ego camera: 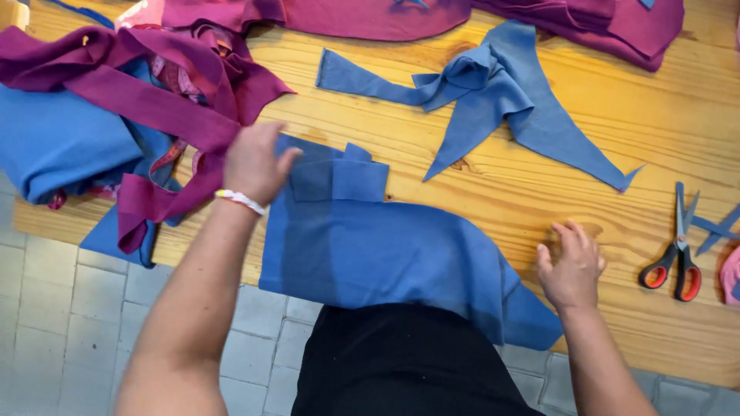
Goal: The person folds a large piece of blue fabric on a wooden table and uses scissors to cut a long strip from the folded edge. The person holds the fabric with one hand while cutting with the other, creating a straight cut along the length of the material.
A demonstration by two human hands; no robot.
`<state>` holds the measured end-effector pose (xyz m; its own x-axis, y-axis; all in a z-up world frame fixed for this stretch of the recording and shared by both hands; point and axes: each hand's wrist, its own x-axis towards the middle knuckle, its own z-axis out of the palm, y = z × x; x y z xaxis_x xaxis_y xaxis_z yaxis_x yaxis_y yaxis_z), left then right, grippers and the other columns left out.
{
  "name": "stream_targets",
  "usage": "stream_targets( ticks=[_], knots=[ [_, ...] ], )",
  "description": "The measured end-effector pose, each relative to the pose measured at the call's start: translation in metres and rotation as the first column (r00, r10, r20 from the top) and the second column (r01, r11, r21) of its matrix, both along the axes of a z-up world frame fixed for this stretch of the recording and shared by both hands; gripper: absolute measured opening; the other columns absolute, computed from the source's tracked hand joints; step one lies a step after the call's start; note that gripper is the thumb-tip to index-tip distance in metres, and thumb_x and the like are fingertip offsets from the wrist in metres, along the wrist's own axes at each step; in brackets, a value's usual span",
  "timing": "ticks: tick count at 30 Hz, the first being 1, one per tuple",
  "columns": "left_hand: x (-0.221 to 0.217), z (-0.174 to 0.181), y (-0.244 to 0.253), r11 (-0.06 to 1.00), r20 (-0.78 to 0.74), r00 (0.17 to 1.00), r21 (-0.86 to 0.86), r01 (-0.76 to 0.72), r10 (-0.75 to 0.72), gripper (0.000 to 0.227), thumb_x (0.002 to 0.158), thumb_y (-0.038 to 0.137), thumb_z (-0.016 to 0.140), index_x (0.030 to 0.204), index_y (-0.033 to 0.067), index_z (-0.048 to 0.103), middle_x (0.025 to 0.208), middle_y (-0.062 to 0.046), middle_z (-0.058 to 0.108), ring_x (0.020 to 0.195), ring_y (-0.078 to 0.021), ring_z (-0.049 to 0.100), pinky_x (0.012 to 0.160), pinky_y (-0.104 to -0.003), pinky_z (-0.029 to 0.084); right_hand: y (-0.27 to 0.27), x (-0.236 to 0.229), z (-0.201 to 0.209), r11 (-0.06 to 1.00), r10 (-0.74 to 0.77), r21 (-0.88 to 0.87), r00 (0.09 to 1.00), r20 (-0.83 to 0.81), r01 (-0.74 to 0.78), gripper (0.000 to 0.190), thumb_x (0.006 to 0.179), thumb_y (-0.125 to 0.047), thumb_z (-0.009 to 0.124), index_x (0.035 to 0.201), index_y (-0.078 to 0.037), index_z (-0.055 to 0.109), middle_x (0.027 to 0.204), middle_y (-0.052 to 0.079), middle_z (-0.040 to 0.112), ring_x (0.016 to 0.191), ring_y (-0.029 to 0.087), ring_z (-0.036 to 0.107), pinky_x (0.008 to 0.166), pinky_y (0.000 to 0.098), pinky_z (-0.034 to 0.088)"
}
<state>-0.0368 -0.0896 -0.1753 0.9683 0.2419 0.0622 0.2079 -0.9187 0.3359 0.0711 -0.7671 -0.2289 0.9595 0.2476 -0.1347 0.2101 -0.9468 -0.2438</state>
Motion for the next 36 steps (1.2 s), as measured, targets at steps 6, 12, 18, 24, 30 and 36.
stream_targets(
  ticks=[6,12,18,24,30,36],
  knots=[
    [0.012,-0.064,-0.085,0.991,-0.341,0.938,-0.135,0.016,-0.061,0.068,0.088,0.066,0.099,0.142,0.0334,0.073,0.138,0.004,0.064,0.137,-0.0286,0.06,0.112,-0.05,0.05,0.072,-0.032,0.026,0.96,0.259,0.12,0.965,-0.034,-0.253,0.08,0.089,-0.046,0.098,0.161,-0.021,0.073,0.162,0.015,0.074,0.155,0.041,0.069,0.122,0.067,0.054],
    [0.013,-0.054,-0.066,0.637,0.187,0.902,-0.762,-0.117,0.389,0.036,0.084,-0.014,0.071,0.115,0.0034,0.065,0.134,-0.029,0.074,0.13,-0.05,0.075,0.107,-0.06,0.06,0.053,-0.068,0.023,0.966,0.217,0.17,0.97,-0.112,-0.197,0.091,0.089,-0.054,0.097,0.167,-0.021,0.067,0.163,0.014,0.069,0.151,0.043,0.069,0.117,0.0669,0.057],
    [-0.03,0.053,-0.031,0.924,0.481,0.864,0.244,-0.293,0.147,0.09,0.083,0.005,0.077,0.172,0.0188,0.078,0.148,-0.012,0.063,0.137,-0.037,0.074,0.111,-0.048,0.064,-0.031,-0.084,0.001,0.99,0.138,-0.006,0.985,-0.101,-0.139,0.068,0.108,-0.04,0.081,0.173,-0.027,0.065,0.161,0.009,0.07,0.146,0.04,0.072,0.114,0.0659,0.061],
    [-0.095,-0.015,-0.049,0.917,-0.557,0.816,0.388,0.09,0.156,0.075,0.104,0.064,0.081,0.168,0.0262,0.071,0.145,-0.004,0.069,0.094,-0.0408,0.09,0.08,-0.061,0.075,-0.1,-0.117,-0.007,0.996,0.055,-0.066,0.992,-0.111,-0.063,0.083,0.09,-0.053,0.097,0.166,-0.03,0.072,0.151,0.007,0.072,0.139,0.04,0.076,0.117,0.0602,0.061],
    [-0.079,-0.011,-0.059,0.944,-0.471,0.823,0.238,-0.229,0.318,0.077,0.112,0.051,0.086,0.18,0.0312,0.056,0.156,-0.009,0.059,0.109,-0.056,0.087,0.096,-0.071,0.071,-0.095,-0.142,-0.023,0.998,-0.053,-0.037,0.989,-0.14,0.048,0.056,0.079,-0.048,0.106,0.125,-0.03,0.079,0.119,-0.003,0.073,0.12,0.031,0.077,0.112,0.0526,0.061],
    [-0.082,-0.051,-0.023,0.98,-0.52,0.831,0.134,-0.148,0.197,0.033,0.114,0.044,0.078,0.126,0.0133,0.081,0.143,-0.016,0.064,0.098,-0.0555,0.083,0.086,-0.073,0.067,-0.09,-0.15,-0.015,0.975,-0.08,0.197,0.988,-0.129,0.105,0.018,0.096,-0.021,0.088,0.101,-0.012,0.073,0.101,0.009,0.072,0.1,0.036,0.069,0.094,0.0496,0.052]
  ],
)
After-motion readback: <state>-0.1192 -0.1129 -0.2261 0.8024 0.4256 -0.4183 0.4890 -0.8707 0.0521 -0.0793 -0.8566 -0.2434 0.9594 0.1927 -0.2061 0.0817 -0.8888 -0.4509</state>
